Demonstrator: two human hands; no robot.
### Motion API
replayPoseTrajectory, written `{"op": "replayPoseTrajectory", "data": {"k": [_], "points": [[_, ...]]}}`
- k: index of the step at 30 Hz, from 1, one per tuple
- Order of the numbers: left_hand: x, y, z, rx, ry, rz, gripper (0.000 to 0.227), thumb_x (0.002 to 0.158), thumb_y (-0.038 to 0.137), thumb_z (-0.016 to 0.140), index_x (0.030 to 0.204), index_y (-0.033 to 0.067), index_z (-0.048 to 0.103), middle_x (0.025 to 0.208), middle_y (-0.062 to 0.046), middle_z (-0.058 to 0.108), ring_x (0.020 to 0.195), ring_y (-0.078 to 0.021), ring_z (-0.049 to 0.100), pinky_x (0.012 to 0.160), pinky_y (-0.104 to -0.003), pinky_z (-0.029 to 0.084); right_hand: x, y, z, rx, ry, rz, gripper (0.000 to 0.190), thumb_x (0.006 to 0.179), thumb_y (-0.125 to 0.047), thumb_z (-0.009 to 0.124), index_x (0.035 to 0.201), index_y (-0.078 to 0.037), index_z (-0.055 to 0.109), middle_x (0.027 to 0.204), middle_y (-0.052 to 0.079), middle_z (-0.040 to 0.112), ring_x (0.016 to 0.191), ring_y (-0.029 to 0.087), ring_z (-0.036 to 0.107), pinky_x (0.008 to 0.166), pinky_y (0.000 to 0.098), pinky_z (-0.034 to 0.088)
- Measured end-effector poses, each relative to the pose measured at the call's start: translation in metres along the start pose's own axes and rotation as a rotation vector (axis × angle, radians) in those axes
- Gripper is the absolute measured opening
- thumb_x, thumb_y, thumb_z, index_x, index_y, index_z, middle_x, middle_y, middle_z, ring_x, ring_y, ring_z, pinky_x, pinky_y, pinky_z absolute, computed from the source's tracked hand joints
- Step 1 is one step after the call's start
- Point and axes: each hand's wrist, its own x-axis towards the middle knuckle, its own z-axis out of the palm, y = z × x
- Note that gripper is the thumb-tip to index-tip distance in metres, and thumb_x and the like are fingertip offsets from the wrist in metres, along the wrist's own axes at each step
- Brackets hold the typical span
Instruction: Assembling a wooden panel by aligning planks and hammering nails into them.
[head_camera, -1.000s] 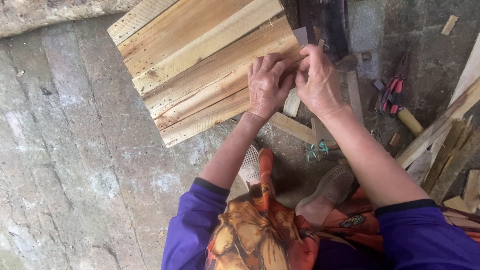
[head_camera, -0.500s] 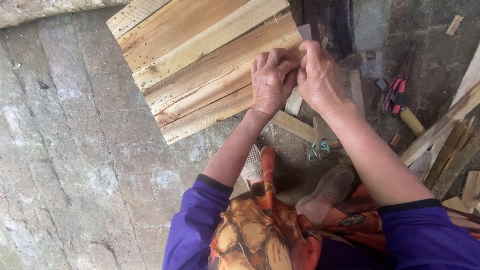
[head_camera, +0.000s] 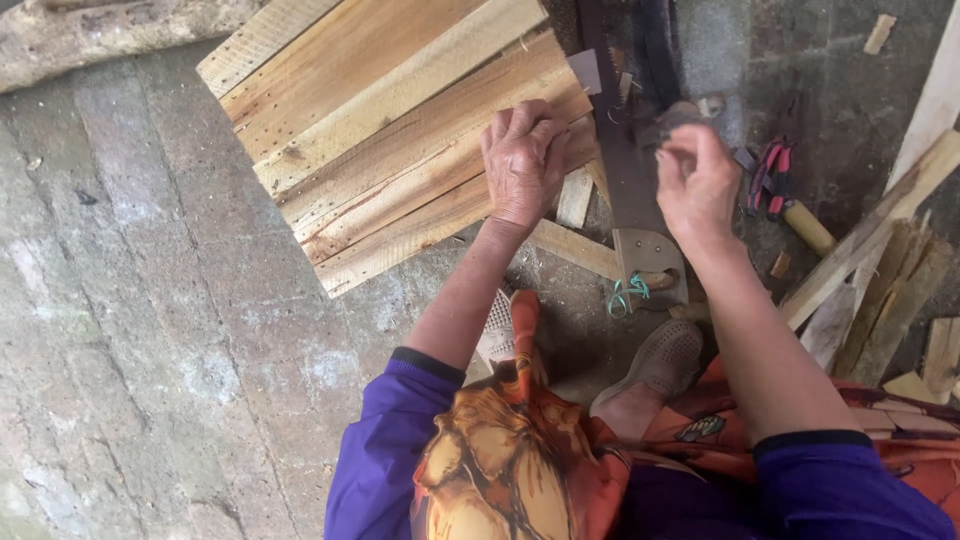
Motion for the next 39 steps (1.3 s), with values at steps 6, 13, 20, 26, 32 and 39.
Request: {"op": "replayPoseTrajectory", "data": {"k": [6,13,20,26,32,39], "points": [[-0.007,-0.027,0.022,0.044,0.018,0.090,0.004,0.086,0.026,0.075,0.089,0.0249,0.072,0.105,0.010,0.058,0.103,-0.0171,0.055,0.092,-0.035,0.042,-0.098,0.094,-0.013,-0.257,0.104,0.223,0.022,0.089,-0.001,0.082,0.106,-0.007,0.071,0.086,0.013,0.068,0.074,0.034,0.067,0.066,0.0433,0.056],[-0.007,-0.025,0.022,0.050,0.026,0.120,0.006,0.084,0.023,0.077,0.086,0.0240,0.071,0.104,0.009,0.059,0.104,-0.0160,0.054,0.091,-0.033,0.041,-0.123,0.076,-0.017,-0.321,0.118,0.230,0.025,0.087,-0.009,0.083,0.107,-0.012,0.069,0.094,0.007,0.067,0.087,0.031,0.066,0.075,0.0418,0.056],[-0.008,-0.031,0.026,0.039,0.038,0.117,0.006,0.085,0.022,0.077,0.087,0.0222,0.071,0.104,0.008,0.059,0.104,-0.0175,0.054,0.092,-0.033,0.041,-0.118,0.117,-0.016,-0.344,-0.134,0.378,0.046,0.084,-0.023,0.086,0.118,-0.002,0.065,0.098,0.018,0.061,0.090,0.041,0.065,0.074,0.0541,0.056],[-0.009,-0.030,0.025,0.012,0.037,0.098,0.006,0.084,0.023,0.077,0.086,0.0227,0.071,0.103,0.008,0.059,0.103,-0.0180,0.054,0.093,-0.034,0.041,-0.105,0.144,-0.010,-0.380,-0.362,0.606,0.048,0.082,-0.036,0.080,0.112,-0.002,0.063,0.100,0.018,0.066,0.097,0.042,0.068,0.083,0.0553,0.055],[-0.009,-0.028,0.024,0.015,0.043,0.082,0.006,0.084,0.025,0.076,0.086,0.0231,0.071,0.105,0.009,0.058,0.104,-0.0177,0.054,0.093,-0.034,0.041,-0.072,0.115,-0.016,-0.194,-0.376,0.849,0.047,0.081,-0.030,0.073,0.116,-0.001,0.064,0.090,0.020,0.070,0.082,0.037,0.070,0.074,0.0483,0.056],[-0.013,-0.035,0.029,0.054,0.045,0.105,0.006,0.083,0.024,0.076,0.085,0.0222,0.071,0.104,0.008,0.058,0.102,-0.0184,0.055,0.090,-0.035,0.043,-0.071,0.043,-0.019,0.171,-0.189,0.791,0.038,0.085,-0.008,0.067,0.115,0.014,0.059,0.072,0.022,0.065,0.058,0.029,0.069,0.050,0.0379,0.053]]}}
